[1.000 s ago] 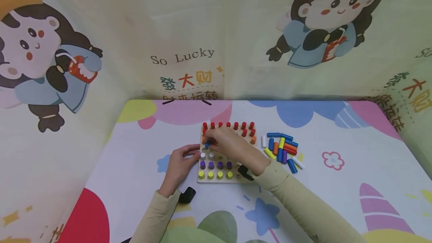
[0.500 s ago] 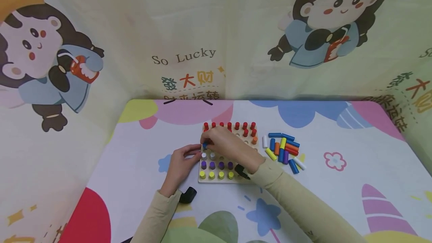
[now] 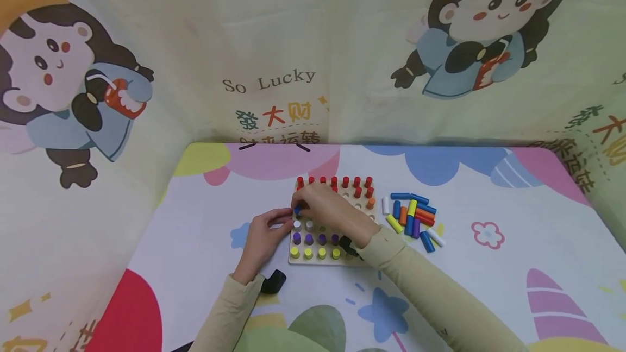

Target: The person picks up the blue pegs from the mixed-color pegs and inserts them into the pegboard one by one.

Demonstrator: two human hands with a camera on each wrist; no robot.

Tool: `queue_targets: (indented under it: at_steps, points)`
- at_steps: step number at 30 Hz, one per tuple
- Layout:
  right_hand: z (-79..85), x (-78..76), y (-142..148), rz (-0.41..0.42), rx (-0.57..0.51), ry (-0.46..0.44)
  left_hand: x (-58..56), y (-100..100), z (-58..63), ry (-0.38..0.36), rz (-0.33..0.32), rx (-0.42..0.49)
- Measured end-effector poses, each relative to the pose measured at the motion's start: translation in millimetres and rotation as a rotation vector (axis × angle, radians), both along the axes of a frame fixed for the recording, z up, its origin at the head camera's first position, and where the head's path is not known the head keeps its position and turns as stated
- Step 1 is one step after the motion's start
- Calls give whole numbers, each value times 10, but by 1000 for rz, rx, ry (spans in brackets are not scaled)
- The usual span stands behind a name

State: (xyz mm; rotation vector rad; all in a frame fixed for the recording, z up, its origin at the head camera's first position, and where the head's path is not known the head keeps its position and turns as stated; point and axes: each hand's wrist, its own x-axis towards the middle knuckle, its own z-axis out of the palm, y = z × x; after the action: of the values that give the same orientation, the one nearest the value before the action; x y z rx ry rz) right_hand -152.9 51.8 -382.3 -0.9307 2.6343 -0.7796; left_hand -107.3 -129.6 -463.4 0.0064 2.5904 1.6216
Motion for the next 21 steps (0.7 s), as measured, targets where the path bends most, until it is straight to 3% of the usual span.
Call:
queue_targets:
  at_steps: [21]
  points:
    - [-28,1,4,28,-2,-2,32,14,-1,14,0,15]
